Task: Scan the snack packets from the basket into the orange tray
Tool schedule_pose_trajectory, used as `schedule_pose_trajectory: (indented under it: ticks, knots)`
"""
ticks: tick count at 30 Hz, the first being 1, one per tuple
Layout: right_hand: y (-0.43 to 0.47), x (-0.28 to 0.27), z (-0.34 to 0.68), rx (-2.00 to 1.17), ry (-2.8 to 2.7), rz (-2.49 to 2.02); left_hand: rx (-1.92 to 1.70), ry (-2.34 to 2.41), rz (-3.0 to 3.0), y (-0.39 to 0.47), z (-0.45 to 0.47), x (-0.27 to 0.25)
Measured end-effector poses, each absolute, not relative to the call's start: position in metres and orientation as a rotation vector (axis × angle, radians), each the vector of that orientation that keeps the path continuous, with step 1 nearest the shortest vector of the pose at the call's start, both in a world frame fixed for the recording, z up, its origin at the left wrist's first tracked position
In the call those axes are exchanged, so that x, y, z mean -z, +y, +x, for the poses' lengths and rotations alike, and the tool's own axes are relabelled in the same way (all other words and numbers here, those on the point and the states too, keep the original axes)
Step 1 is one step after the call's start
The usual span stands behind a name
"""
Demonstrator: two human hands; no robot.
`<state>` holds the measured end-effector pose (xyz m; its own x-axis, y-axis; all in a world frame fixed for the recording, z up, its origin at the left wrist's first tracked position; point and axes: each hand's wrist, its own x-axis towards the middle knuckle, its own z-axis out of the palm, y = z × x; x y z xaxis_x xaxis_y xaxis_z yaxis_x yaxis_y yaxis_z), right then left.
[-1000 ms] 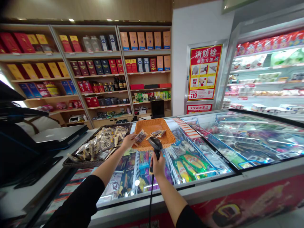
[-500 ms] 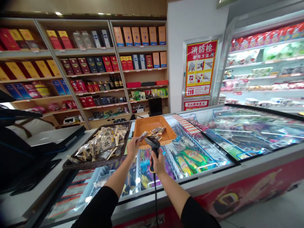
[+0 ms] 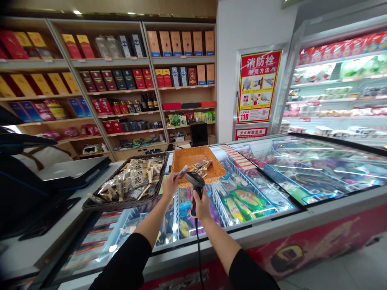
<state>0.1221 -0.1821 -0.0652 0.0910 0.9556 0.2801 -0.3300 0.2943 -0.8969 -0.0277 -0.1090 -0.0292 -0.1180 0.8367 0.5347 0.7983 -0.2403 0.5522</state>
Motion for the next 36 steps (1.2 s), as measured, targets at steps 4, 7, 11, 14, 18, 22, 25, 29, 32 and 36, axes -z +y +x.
schedule_pose_trajectory:
  ticks: [4, 7, 11, 14, 18, 22, 25, 29, 32, 36]
  knots:
    - [-0.183, 0.065, 0.124, -1.12, -1.032, -0.737, -1.232, 1.927, 2.015, -0.112, -0.022, 0.019]
    - [-0.182, 0.067, 0.126, -1.13, -0.996, -0.739, -1.318, 1.912, 2.031, -0.123, -0.025, -0.007]
    - [-0.181, 0.069, 0.128, -1.122, -0.969, -0.747, -1.497, 2.079, 2.29, -0.142, -0.061, -0.049]
    - [-0.181, 0.068, 0.126, -1.123, -0.964, -0.759, -1.131, 2.397, 2.384, -0.152, -0.101, -0.066]
    - [-0.181, 0.064, 0.125, -1.107, -0.911, -0.77, -0.632, 2.585, 2.224, -0.155, -0.115, -0.07]
    - [-0.179, 0.06, 0.13, -0.994, -0.764, -0.759, -0.746, 2.286, 2.456, -0.139, -0.066, -0.069]
    - [-0.175, 0.059, 0.138, -0.922, -0.657, -0.786, -0.592, 2.092, 2.373, -0.111, -0.014, -0.06]
    - [-0.168, 0.061, 0.145, -0.891, -0.595, -0.834, -0.306, 2.026, 2.152, -0.069, 0.037, -0.037]
    - [-0.166, 0.062, 0.143, -0.884, -0.588, -0.855, -0.13, 1.883, 2.214, -0.048, 0.051, -0.023]
    - [-0.168, 0.059, 0.138, -0.931, -0.597, -0.804, -0.205, 1.734, 2.345, -0.036, 0.046, -0.011]
